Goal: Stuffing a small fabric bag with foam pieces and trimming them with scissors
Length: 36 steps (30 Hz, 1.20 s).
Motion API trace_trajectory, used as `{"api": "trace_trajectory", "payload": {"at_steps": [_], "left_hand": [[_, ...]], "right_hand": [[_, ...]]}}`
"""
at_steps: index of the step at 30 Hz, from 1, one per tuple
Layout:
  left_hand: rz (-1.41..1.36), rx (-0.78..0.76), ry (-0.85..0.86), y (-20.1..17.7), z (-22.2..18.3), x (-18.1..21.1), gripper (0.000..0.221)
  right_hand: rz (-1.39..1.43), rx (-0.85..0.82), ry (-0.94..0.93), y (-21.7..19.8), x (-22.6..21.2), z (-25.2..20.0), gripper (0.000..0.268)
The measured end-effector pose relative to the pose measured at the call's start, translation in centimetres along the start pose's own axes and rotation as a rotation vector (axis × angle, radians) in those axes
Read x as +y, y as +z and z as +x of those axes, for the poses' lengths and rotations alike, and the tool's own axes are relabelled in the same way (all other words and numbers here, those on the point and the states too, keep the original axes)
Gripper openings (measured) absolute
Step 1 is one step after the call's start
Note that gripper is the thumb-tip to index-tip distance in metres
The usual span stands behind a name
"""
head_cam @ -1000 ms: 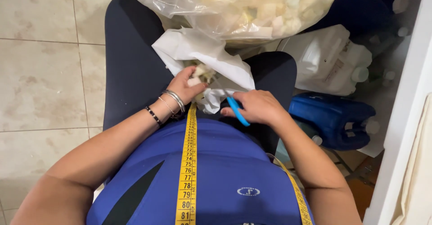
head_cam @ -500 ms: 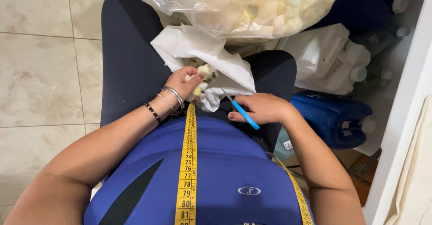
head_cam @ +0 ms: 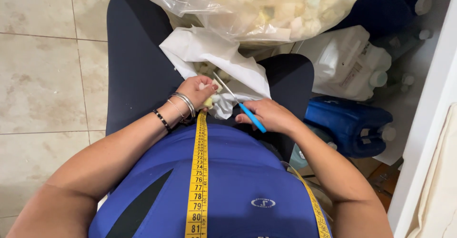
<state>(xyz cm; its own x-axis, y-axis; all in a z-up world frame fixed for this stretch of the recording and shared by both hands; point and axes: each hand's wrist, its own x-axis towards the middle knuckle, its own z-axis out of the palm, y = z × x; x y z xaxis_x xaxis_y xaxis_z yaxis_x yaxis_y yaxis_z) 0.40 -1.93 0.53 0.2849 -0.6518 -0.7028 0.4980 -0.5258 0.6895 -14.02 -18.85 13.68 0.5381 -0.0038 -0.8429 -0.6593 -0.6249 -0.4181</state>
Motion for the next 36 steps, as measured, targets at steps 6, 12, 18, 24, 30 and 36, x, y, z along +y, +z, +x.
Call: {"api": "trace_trajectory", "payload": {"at_steps": [6,12,18,24,30,36], "left_hand": [[-0.038,0.076,0.017,0.3,-0.7,1.2,0.033],[-0.074,0.073,0.097,0.2,0.4,-0.6,0.06],[-0.207,0.006,0.125,-0.4,1.0,-1.2,0.059],[-0.374,-0.094,0.11,-0.3,0.3,-1.2,0.056],[-0.322,-0.051,0.114,-0.4,1.0,-2.3,0.042],[-0.316,0.046,0.109,0.0,0.1,-0.7,0.029]], "right_hand": [[0.087,-0.013,-0.015,-0.3,1.5,-1.6,0.049],[0.014,-0.105,-0.039,-1.5,1.1,-3.2,0.05],[-0.054,-0.15,-0.043,-1.2,0.8,-2.5,0.051],[-0.043,-0.139,-0.085,-1.3,-0.8,-2.2,0.053],[-0.025,-0.11,-0.093,-0.8,-1.9,-1.5,0.054],[0.028,-0.056,-0.085,-0.6,-2.5,-0.8,0.057]]}}
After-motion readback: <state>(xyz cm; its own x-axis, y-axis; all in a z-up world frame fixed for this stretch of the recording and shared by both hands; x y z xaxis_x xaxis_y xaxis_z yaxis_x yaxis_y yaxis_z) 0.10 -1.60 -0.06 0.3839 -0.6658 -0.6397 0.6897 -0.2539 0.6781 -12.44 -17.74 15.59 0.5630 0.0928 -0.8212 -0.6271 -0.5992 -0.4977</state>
